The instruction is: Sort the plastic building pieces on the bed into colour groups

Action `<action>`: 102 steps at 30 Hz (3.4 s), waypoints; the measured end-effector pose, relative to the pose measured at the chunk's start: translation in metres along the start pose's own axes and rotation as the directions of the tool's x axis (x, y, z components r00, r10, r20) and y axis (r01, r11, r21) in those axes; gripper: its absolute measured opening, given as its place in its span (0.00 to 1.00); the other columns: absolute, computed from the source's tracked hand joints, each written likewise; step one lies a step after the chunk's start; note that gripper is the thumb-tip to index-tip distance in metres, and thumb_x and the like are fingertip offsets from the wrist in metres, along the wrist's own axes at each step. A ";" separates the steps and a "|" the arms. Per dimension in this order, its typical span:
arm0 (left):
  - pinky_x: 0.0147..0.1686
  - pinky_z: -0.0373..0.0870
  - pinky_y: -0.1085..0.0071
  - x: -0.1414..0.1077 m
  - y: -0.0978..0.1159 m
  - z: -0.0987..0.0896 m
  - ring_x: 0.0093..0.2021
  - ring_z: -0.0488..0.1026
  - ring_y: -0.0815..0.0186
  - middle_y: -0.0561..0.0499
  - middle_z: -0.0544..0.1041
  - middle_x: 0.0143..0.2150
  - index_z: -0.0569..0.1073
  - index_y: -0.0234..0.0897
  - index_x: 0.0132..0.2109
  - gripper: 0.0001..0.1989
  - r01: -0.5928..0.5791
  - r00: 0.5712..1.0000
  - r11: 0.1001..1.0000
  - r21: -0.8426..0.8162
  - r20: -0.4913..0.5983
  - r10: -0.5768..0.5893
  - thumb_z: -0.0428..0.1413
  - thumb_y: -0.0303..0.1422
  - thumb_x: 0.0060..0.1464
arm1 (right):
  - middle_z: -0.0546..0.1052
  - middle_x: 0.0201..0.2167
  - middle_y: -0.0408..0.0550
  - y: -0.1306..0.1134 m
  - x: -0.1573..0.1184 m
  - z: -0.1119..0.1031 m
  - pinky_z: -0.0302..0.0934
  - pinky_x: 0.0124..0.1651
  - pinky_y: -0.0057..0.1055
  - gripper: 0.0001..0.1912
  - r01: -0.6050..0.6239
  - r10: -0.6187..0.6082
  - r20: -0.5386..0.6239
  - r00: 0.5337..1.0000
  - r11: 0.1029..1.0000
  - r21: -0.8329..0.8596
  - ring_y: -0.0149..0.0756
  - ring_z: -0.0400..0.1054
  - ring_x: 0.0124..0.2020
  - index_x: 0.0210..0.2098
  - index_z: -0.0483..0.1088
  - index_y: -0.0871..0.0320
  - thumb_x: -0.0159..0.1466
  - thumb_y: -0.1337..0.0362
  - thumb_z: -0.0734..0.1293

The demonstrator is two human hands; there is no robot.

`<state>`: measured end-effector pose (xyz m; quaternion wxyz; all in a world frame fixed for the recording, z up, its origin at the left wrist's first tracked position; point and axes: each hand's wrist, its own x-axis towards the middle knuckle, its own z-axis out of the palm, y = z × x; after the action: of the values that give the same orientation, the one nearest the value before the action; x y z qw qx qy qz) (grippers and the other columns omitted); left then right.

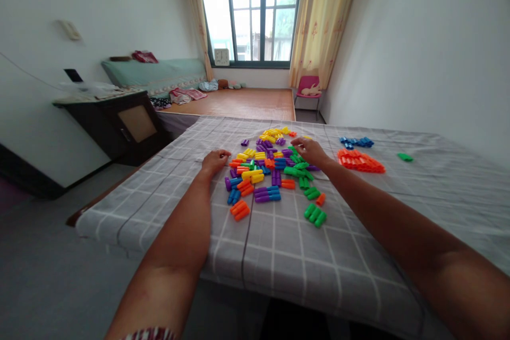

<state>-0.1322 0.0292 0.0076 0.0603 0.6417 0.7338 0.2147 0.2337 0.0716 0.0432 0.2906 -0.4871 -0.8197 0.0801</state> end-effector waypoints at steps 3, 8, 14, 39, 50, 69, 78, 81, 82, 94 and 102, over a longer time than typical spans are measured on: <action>0.33 0.65 0.74 0.002 -0.002 0.002 0.37 0.75 0.65 0.52 0.82 0.40 0.80 0.42 0.47 0.18 0.000 1.000 1.000 -0.013 0.003 0.000 0.50 0.33 0.53 | 0.79 0.44 0.52 -0.010 -0.002 0.006 0.65 0.50 0.35 0.14 0.105 -0.103 0.062 0.993 0.994 -0.036 0.39 0.73 0.43 0.47 0.75 0.59 0.64 0.67 0.62; 0.32 0.64 0.73 0.002 -0.004 0.004 0.35 0.74 0.65 0.52 0.81 0.38 0.79 0.43 0.47 0.18 0.010 1.000 1.000 -0.021 0.003 -0.010 0.50 0.35 0.53 | 0.77 0.51 0.52 -0.039 0.019 0.034 0.61 0.56 0.37 0.20 0.257 -0.247 0.132 0.960 0.964 -0.066 0.42 0.70 0.52 0.51 0.74 0.57 0.63 0.74 0.60; 0.33 0.65 0.74 0.001 -0.002 0.000 0.36 0.75 0.65 0.52 0.81 0.40 0.79 0.42 0.47 0.18 -0.009 1.000 1.000 -0.017 0.010 0.009 0.50 0.34 0.53 | 0.79 0.46 0.49 -0.047 0.047 0.048 0.65 0.48 0.34 0.22 0.211 -0.165 0.392 0.905 0.975 -0.075 0.46 0.73 0.46 0.48 0.77 0.54 0.55 0.76 0.68; 0.33 0.68 0.72 0.011 -0.009 -0.006 0.39 0.77 0.59 0.52 0.82 0.39 0.79 0.44 0.48 0.21 -0.033 0.999 0.998 0.052 0.032 0.031 0.49 0.41 0.51 | 0.78 0.31 0.49 0.130 -0.104 -0.122 0.60 0.27 0.23 0.13 -0.457 0.503 -0.068 0.862 0.827 0.329 0.28 0.68 0.26 0.39 0.72 0.62 0.63 0.58 0.65; 0.36 0.69 0.70 0.006 -0.005 -0.011 0.42 0.77 0.58 0.49 0.81 0.43 0.79 0.43 0.48 0.20 -0.009 0.999 0.998 0.065 0.034 0.007 0.49 0.41 0.53 | 0.77 0.29 0.48 0.167 -0.153 -0.133 0.57 0.27 0.25 0.13 -0.514 0.517 0.068 0.853 0.813 0.274 0.27 0.63 0.23 0.35 0.70 0.62 0.63 0.57 0.63; 0.32 0.67 0.73 0.005 -0.004 -0.011 0.38 0.76 0.61 0.49 0.81 0.41 0.79 0.38 0.49 0.24 -0.014 0.999 0.997 0.070 0.033 0.012 0.48 0.43 0.51 | 0.76 0.37 0.47 0.139 -0.148 -0.103 0.59 0.35 0.30 0.27 -0.224 0.198 0.170 0.965 0.963 0.148 0.34 0.66 0.31 0.46 0.74 0.58 0.54 0.47 0.70; 0.30 0.66 0.72 0.003 -0.005 -0.010 0.35 0.76 0.61 0.49 0.81 0.37 0.79 0.38 0.49 0.25 -0.011 0.999 0.998 0.055 0.039 0.009 0.48 0.42 0.51 | 0.70 0.27 0.42 0.137 -0.149 -0.094 0.58 0.32 0.29 0.27 -0.223 0.187 0.203 0.961 0.959 0.175 0.32 0.63 0.28 0.45 0.75 0.58 0.51 0.49 0.73; 0.31 0.66 0.73 0.003 -0.006 -0.010 0.37 0.76 0.61 0.49 0.82 0.38 0.79 0.38 0.50 0.25 -0.020 0.999 0.998 0.054 0.034 0.018 0.47 0.42 0.51 | 0.71 0.28 0.43 0.135 -0.149 -0.097 0.57 0.31 0.29 0.28 -0.214 0.168 0.239 0.957 0.960 0.182 0.31 0.63 0.28 0.44 0.76 0.58 0.49 0.47 0.74; 0.31 0.66 0.73 0.003 -0.006 -0.010 0.38 0.76 0.61 0.48 0.82 0.39 0.79 0.38 0.50 0.25 -0.025 0.999 0.998 0.055 0.032 0.023 0.47 0.42 0.51 | 0.72 0.28 0.43 0.134 -0.149 -0.098 0.57 0.31 0.28 0.28 -0.216 0.166 0.242 0.956 0.957 0.194 0.31 0.63 0.28 0.44 0.76 0.58 0.49 0.47 0.74; 0.35 0.68 0.73 -0.001 0.000 -0.008 0.40 0.77 0.62 0.49 0.82 0.42 0.79 0.39 0.49 0.21 -0.007 0.999 0.999 0.052 0.033 0.005 0.48 0.37 0.54 | 0.76 0.29 0.45 0.108 -0.119 -0.080 0.60 0.31 0.29 0.18 -0.081 0.097 -0.078 0.992 0.979 0.186 0.31 0.66 0.26 0.36 0.73 0.58 0.65 0.50 0.61; 0.38 0.69 0.73 0.001 -0.004 -0.004 0.39 0.77 0.63 0.50 0.82 0.41 0.79 0.41 0.49 0.20 -0.009 1.000 1.000 0.028 0.027 0.008 0.49 0.35 0.54 | 0.79 0.46 0.50 0.046 -0.011 -0.023 0.62 0.50 0.33 0.14 0.138 -0.131 0.082 0.988 0.987 -0.087 0.37 0.72 0.43 0.47 0.73 0.57 0.64 0.68 0.61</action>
<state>-0.1374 0.0285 0.0096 0.0603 0.6486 0.7330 0.1960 0.2851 0.0821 0.0387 0.2409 -0.4404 -0.8639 0.0408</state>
